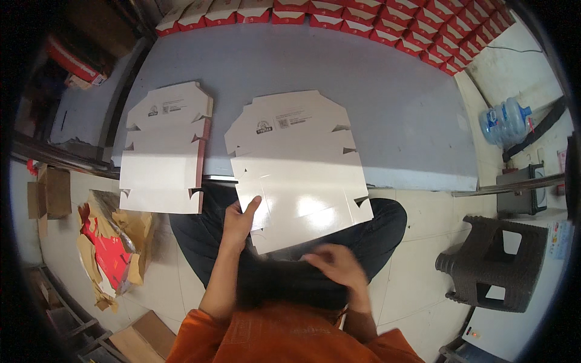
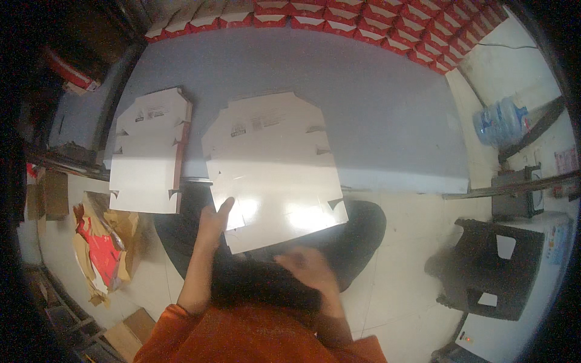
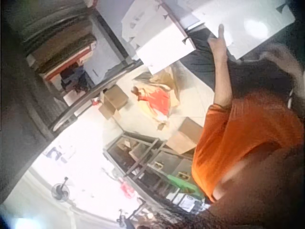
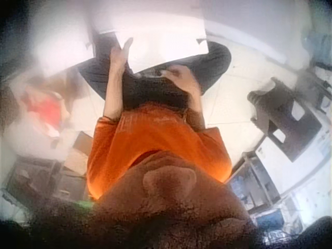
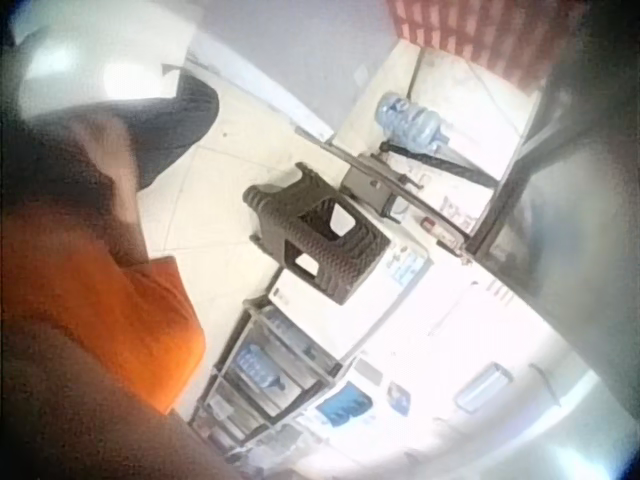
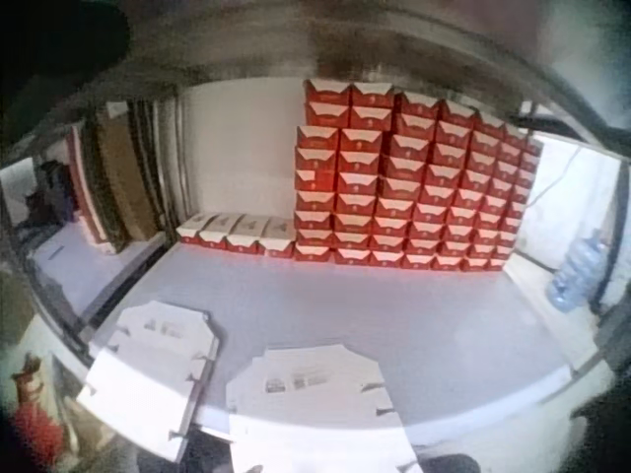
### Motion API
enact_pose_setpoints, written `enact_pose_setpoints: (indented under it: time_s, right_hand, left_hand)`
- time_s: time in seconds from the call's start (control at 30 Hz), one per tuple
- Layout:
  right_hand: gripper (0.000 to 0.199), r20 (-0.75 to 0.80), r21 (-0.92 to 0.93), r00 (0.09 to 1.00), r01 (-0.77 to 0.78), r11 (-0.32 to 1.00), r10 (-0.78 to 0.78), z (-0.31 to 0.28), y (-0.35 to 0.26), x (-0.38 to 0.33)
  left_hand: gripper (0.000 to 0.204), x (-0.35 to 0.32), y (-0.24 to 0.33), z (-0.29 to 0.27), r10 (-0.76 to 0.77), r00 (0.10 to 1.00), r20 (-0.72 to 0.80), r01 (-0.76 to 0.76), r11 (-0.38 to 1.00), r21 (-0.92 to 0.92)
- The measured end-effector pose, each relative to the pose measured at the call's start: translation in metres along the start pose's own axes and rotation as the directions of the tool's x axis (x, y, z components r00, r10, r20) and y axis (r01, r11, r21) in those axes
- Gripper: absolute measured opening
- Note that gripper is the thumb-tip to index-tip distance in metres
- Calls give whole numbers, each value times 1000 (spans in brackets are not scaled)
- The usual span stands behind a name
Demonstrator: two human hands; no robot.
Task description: The person assembles small red and white cardboard boxes from flat sheets, folding and tucking the flaps to form the box shape. The person then stacks the completed boxes on a nearby table.
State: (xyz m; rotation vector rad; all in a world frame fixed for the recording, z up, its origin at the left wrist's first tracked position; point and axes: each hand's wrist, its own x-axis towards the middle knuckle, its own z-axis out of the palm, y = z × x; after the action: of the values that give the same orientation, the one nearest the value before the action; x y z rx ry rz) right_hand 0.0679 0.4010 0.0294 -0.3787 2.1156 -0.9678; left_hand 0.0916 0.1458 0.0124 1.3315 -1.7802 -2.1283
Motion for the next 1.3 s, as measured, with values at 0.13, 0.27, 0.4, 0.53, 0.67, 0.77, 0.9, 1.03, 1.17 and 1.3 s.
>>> enact_pose_setpoints:
  time_s: [0.13, 0.27, 0.4, 0.53, 0.67, 0.77, 0.9, 1.03, 1.17, 1.3]
  right_hand:
    - [36, -717, -72, 696, -23, 997, -36, -83, -33, 4]
    - [57, -706, -265, 700, -400, 877, 105, -87, -27, 83]
    - [50, -594, -40, 805, -21, 999, -7, -106, 3, 97]
    - [47, -681, 40, 647, 500, 865, -343, -141, -21, 109]
    - [58, -700, 22, 561, 635, 772, -441, -168, -28, 126]
    - [58, -548, 23, 707, 548, 836, -448, -170, 19, 148]
    - [56, -467, -80, 744, 502, 861, -478, -156, 29, 159]
    - [55, -534, 37, 706, 569, 821, -465, -149, 23, 162]
    - [50, -593, -7, 691, 509, 861, -414, -142, -1, 130]
    - [43, -731, 198, 640, 532, 824, -238, -142, 4, 17]
  left_hand:
    - [38, -3, 15, 17, -67, 997, -28, 65, 996, -58]
    - [34, 13, 13, 32, 200, 978, -58, -193, 975, 108]
    - [29, 11, 32, 15, 558, 830, 19, -558, 828, 52]
    - [29, 32, 78, 10, 610, 789, 72, -614, 779, 130]
    - [34, 48, 102, 20, 770, 625, 131, -779, 625, 47]
    - [42, 63, 90, 26, 752, 640, 157, -766, 641, 54]
    - [46, 77, 73, 22, 746, 648, 154, -761, 640, 102]
    - [46, 85, 71, 28, 790, 605, 98, -792, 610, -23]
    - [40, 87, 75, 24, 696, 695, 179, -715, 696, 68]
    - [34, 10, 103, 54, 412, 818, 401, -493, 861, 120]
